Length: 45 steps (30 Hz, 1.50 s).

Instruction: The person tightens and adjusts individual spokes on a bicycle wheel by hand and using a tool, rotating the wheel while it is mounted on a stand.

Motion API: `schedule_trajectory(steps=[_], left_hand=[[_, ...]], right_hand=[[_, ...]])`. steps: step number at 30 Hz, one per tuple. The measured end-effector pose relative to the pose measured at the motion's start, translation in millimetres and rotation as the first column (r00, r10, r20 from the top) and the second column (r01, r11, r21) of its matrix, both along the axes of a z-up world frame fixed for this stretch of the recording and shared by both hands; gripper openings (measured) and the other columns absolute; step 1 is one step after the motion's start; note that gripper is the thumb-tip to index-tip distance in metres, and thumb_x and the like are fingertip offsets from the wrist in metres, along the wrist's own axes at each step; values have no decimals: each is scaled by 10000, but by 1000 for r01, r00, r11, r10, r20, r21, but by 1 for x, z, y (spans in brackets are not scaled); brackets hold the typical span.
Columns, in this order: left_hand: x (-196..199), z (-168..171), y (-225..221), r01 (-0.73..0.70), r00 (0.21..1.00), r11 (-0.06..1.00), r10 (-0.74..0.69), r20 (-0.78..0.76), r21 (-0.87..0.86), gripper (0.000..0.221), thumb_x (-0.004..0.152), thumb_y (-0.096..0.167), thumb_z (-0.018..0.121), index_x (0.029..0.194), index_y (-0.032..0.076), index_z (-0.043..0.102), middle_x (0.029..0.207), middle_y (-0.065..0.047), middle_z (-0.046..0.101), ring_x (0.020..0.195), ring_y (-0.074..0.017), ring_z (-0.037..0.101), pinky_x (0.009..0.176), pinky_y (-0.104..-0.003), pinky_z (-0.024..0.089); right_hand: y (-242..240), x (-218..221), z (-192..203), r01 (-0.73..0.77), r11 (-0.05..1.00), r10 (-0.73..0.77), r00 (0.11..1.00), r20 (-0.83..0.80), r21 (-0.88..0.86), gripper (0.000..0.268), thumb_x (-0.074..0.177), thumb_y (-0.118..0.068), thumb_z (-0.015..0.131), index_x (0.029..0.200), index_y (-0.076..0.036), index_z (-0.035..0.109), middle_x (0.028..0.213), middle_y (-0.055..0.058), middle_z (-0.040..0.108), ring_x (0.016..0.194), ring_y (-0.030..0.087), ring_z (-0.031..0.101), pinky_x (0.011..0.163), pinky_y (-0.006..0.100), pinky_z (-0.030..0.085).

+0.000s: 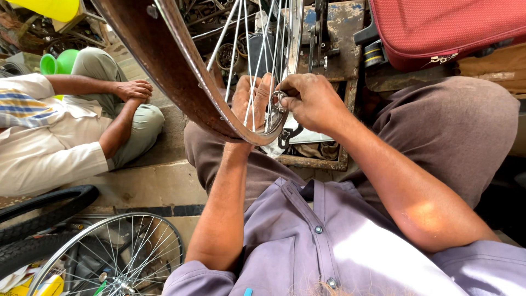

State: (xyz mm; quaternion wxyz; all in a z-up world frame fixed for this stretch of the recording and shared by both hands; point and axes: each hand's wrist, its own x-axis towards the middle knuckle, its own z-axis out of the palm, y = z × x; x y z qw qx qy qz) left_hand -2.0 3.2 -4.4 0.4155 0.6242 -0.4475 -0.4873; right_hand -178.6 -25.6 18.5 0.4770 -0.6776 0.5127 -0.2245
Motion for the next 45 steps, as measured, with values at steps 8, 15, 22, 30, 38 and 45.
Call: schedule_trajectory(steps=[8,15,22,30,38,45], left_hand=[[57,-9,-40,34,954,994,-1,299,-102,402,986,402,648,1043,5,612,788,-92,627,722,-198,600,637,-326,499],[69,-12,-83,179,859,967,-64,509,-180,352,953,361,650,992,12,656,793,-125,666,749,-251,653,665,-351,532],[41,-10,-51,339,776,921,-158,611,-192,307,920,321,652,941,18,700,799,-158,705,777,-303,705,692,-376,565],[34,7,13,120,858,992,-81,508,-46,221,907,186,630,1036,18,694,939,-240,728,927,-414,707,772,-427,569],[28,33,43,50,924,999,-39,380,-20,153,908,148,632,958,18,694,879,-149,764,852,-268,799,714,-399,613],[5,28,67,194,862,956,-59,503,-222,101,867,92,749,945,39,715,949,-152,718,885,-316,705,783,-434,567]], right_hand=[[-34,-26,-18,389,920,-392,912,122,47,319,934,-74,743,1250,-56,707,1001,60,768,784,116,717,663,257,612],[-50,-44,-53,448,890,-441,893,86,-87,281,882,-61,761,1163,-61,765,907,74,774,755,116,701,684,304,582],[-51,-43,-79,56,994,-92,890,-446,-93,255,802,-300,790,1009,-157,832,980,131,758,960,325,714,874,449,552],[-46,-27,-91,95,990,-27,858,-513,107,431,832,-515,785,1039,-138,819,1070,176,750,1046,361,693,920,493,530],[-48,-24,-98,159,975,-61,864,-499,155,469,832,-523,788,1088,-130,805,1072,187,752,1050,355,700,943,482,525],[-44,-24,-98,145,986,-92,884,-459,82,469,807,-527,804,1027,-113,816,1057,165,756,1033,352,700,921,484,528]])
